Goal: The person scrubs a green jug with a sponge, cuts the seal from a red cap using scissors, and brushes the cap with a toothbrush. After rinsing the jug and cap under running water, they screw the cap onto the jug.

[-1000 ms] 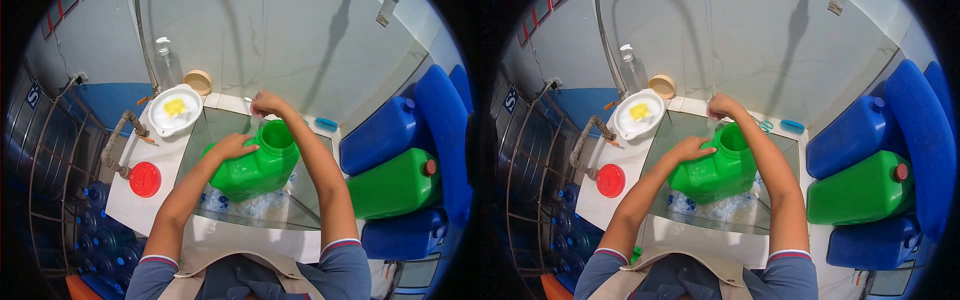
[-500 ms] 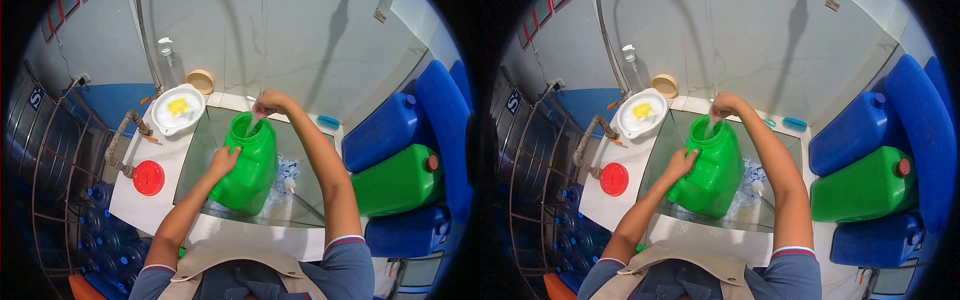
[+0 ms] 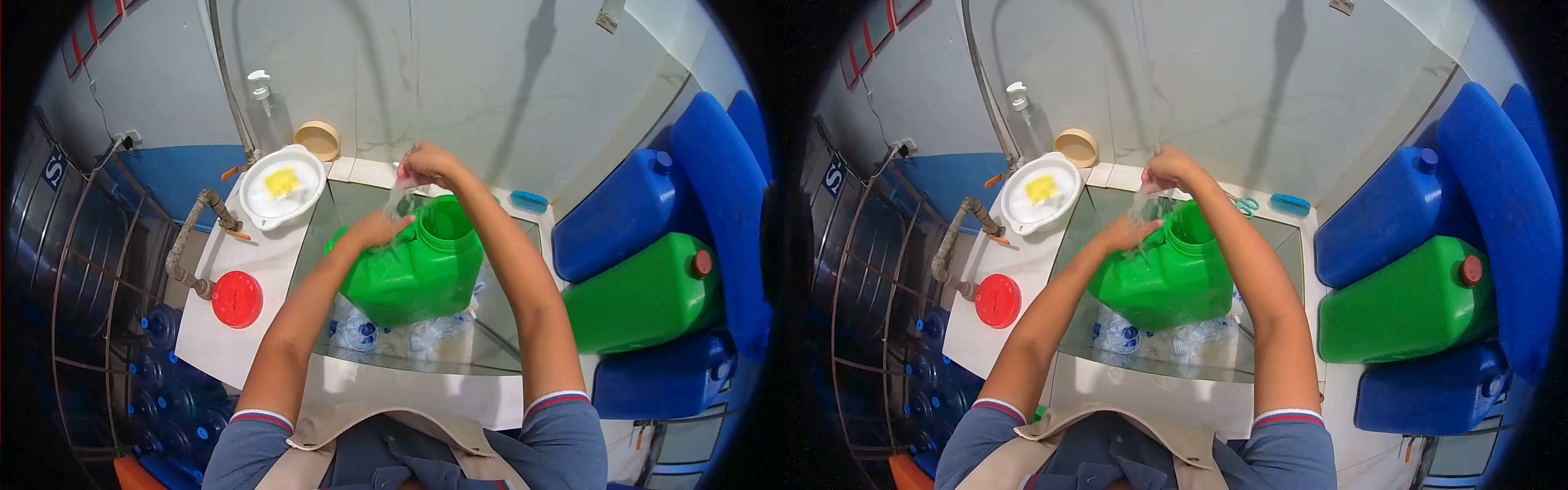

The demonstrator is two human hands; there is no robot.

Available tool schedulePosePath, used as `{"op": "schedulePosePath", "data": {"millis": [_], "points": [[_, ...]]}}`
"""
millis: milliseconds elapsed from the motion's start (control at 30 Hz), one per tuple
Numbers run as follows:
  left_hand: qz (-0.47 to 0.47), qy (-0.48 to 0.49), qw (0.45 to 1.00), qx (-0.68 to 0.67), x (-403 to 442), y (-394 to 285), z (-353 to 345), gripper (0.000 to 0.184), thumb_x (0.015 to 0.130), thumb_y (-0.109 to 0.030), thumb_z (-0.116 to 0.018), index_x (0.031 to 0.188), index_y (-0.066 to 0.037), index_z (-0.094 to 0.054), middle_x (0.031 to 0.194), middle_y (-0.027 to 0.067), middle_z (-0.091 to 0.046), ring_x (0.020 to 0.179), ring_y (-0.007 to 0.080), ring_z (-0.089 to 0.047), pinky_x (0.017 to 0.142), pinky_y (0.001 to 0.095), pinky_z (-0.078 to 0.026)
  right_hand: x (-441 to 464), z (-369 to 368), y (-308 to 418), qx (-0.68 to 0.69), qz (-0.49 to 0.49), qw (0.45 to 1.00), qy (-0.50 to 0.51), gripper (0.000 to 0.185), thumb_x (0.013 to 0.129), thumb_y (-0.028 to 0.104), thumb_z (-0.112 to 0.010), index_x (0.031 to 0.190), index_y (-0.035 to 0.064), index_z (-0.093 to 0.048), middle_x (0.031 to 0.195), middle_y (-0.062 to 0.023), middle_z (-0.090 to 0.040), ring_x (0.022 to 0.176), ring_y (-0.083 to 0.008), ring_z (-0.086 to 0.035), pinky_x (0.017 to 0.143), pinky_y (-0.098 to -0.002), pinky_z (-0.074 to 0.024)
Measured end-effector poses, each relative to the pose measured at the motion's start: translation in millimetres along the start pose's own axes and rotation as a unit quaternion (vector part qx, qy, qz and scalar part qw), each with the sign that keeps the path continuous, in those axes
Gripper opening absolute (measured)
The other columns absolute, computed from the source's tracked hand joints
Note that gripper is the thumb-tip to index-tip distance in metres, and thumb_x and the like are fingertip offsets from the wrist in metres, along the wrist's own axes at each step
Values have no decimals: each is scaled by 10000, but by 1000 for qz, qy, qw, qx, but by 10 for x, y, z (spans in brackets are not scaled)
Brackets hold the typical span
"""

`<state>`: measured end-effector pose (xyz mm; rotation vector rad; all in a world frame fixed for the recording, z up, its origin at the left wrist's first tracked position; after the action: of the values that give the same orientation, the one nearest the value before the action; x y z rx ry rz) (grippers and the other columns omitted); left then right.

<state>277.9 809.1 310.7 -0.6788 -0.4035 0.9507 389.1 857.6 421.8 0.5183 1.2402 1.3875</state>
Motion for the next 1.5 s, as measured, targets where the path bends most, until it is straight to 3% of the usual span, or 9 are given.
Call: {"op": "schedulePosePath", "data": {"millis": [200,300,433,500,667,800,1100,1233,1500], "points": [[196,-30,975,-103,-500,-99,-96,561,968,-374,-267,725,31,-568,770,221,-618,704,304,-623,696,430,-487,-295,-470,-325,-466,155,869,62,544,675,242,-626,1140,-31,-550,1109,-250,-572,1043,-360,-555,914,-391,-430],[195,-75,932,-296,-667,-94,-336,452,968,-315,-298,825,35,-547,785,215,-616,680,287,-625,669,429,-487,-688,-905,-725,-559,354,745,-85,706,648,309,-688,1241,0,-464,880,-167,-587,877,-304,-583,757,-381,-427],[18,-83,971,-222,-1224,26,-231,360,966,-283,-344,1130,-23,-531,926,112,-617,806,203,-597,740,338,-470,-1045,-828,-770,-493,462,715,-179,594,682,355,-678,1170,45,-540,743,-94,-534,723,-263,-553,642,-360,-376],[208,-106,888,-397,-1745,209,-72,405,952,-327,-380,1235,-57,-483,1017,109,-605,901,192,-580,827,324,-444,-1117,-871,-630,-487,470,713,-184,543,710,374,-663,1137,52,-567,744,-81,-541,695,-259,-548,619,-364,-373],[311,-166,700,-621,-2228,1291,-394,329,921,-335,-414,1066,-80,-562,792,21,-613,630,113,-554,560,231,-438,-1195,-829,349,-490,484,682,-246,489,698,407,-649,1021,44,-598,733,-115,-581,608,-295,-560,532,-393,-410],[295,-191,735,-579,-2219,1073,-17,292,908,-334,-448,988,-83,-575,764,14,-611,547,105,-543,499,226,-457,-1579,-279,1622,-404,538,647,-358,447,641,282,-645,1037,75,-627,808,-119,-623,695,-306,-610,585,-406,-476],[228,-239,532,-780,-3399,-47,404,494,893,-436,-460,1197,-48,-486,1095,110,-572,977,219,-577,850,366,-485,-1159,-58,2048,-484,225,795,-289,562,676,536,-658,861,6,-676,851,-205,-648,821,-363,-622,719,-429,-495],[124,-386,714,-571,-3724,-294,1422,529,914,-474,-415,1212,-40,-468,1064,107,-590,925,194,-606,762,313,-530,-1334,28,1923,-365,226,837,-339,566,701,555,-639,791,-2,-679,830,-220,-645,816,-370,-625,711,-436,-494],[202,-344,656,-641,-3818,19,600,561,901,-500,-437,1270,-78,-436,1219,89,-502,1073,191,-511,865,339,-464,-996,-69,1590,-395,198,846,-297,515,712,512,-643,856,18,-674,897,-215,-645,845,-369,-624,740,-439,-496]]}}
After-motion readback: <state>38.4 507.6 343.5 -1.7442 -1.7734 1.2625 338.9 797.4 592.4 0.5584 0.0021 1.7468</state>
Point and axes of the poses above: each hand's wrist, its own x-axis towards the middle knuckle, its own z-axis out of the back of the hand, y = z × x, the point moved 5 cm from there along x, towards the middle knuckle
